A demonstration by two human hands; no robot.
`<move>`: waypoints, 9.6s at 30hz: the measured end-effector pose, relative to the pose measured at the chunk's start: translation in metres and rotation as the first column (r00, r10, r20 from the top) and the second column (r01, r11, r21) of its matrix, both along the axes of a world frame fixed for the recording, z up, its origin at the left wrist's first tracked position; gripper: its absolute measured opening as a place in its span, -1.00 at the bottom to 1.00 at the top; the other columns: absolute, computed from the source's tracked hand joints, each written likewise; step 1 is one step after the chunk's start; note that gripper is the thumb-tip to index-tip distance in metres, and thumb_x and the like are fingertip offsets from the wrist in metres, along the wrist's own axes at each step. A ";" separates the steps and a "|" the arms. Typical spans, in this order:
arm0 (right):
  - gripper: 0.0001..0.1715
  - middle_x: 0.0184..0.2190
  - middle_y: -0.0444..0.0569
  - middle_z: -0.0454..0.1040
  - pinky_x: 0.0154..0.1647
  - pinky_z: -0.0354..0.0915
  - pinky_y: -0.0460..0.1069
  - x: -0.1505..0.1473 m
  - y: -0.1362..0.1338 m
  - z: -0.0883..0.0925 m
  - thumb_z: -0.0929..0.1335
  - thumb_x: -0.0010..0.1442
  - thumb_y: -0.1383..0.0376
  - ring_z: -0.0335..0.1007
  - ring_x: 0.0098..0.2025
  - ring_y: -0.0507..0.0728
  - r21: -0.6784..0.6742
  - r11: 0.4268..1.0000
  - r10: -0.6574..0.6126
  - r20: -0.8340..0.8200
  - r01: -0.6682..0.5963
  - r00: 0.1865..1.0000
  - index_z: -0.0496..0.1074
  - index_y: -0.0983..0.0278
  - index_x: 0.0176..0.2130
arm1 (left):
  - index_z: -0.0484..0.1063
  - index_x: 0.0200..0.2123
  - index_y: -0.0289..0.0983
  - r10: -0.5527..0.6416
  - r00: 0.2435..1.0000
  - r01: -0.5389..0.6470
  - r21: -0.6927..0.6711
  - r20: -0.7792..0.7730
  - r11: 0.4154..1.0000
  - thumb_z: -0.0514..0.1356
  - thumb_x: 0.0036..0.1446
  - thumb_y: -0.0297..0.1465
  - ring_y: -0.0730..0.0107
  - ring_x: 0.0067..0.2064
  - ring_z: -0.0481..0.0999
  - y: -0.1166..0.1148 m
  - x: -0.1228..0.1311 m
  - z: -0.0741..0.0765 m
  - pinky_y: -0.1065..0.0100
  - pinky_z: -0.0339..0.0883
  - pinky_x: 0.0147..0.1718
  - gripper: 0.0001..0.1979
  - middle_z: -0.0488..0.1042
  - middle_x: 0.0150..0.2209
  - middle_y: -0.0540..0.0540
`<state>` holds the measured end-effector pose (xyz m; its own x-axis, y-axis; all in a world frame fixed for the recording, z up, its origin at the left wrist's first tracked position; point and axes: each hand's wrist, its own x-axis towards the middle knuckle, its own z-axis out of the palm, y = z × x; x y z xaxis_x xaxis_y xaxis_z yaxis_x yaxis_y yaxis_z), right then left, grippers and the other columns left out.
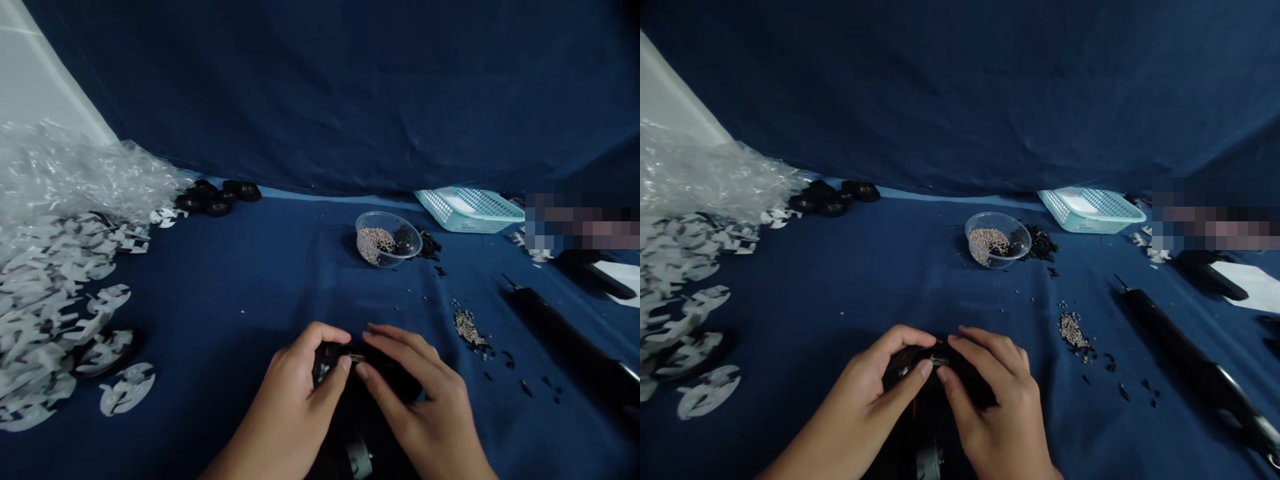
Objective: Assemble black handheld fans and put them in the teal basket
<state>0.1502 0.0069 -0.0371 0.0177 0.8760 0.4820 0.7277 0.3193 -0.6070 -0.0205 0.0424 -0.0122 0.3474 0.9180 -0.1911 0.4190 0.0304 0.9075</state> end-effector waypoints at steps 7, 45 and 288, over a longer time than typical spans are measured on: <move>-0.72 -0.21 -0.10 0.57 -0.20 0.46 -0.02 -0.001 0.001 0.005 0.39 0.15 0.44 0.50 -0.19 0.07 -0.029 0.998 0.050 -0.108 -0.054 0.993 0.50 0.18 -0.13 | 0.34 -0.11 -0.07 -0.007 1.000 0.007 -0.020 0.003 1.000 0.08 0.27 -0.22 0.31 -0.10 0.51 0.001 0.001 -0.002 0.30 0.35 -0.12 -0.84 0.52 -0.24 0.05; -0.66 -0.16 -0.12 0.43 -0.17 0.37 -0.10 0.017 -0.004 0.023 0.34 0.22 0.38 0.41 -0.20 0.00 -0.379 0.819 0.225 -0.478 -0.430 0.849 0.43 0.09 -0.02 | 0.31 -0.05 -0.18 -0.080 0.997 0.080 -0.170 0.008 0.982 0.07 0.14 -0.41 0.24 -0.16 0.49 0.016 -0.008 0.015 0.27 0.28 -0.16 -0.72 0.51 -0.21 -0.03; -0.78 -0.54 -0.16 0.45 -0.49 0.13 -0.09 -0.009 0.007 0.035 0.23 0.19 0.29 0.30 -0.56 0.01 -0.507 0.842 0.128 -0.149 -0.187 0.980 0.41 0.23 -0.41 | 0.48 -0.31 -0.13 0.133 0.991 -0.135 0.220 0.027 0.966 0.22 0.09 -0.41 0.43 -0.31 0.61 -0.001 0.007 0.008 0.54 0.44 -0.42 -0.92 0.60 -0.37 0.10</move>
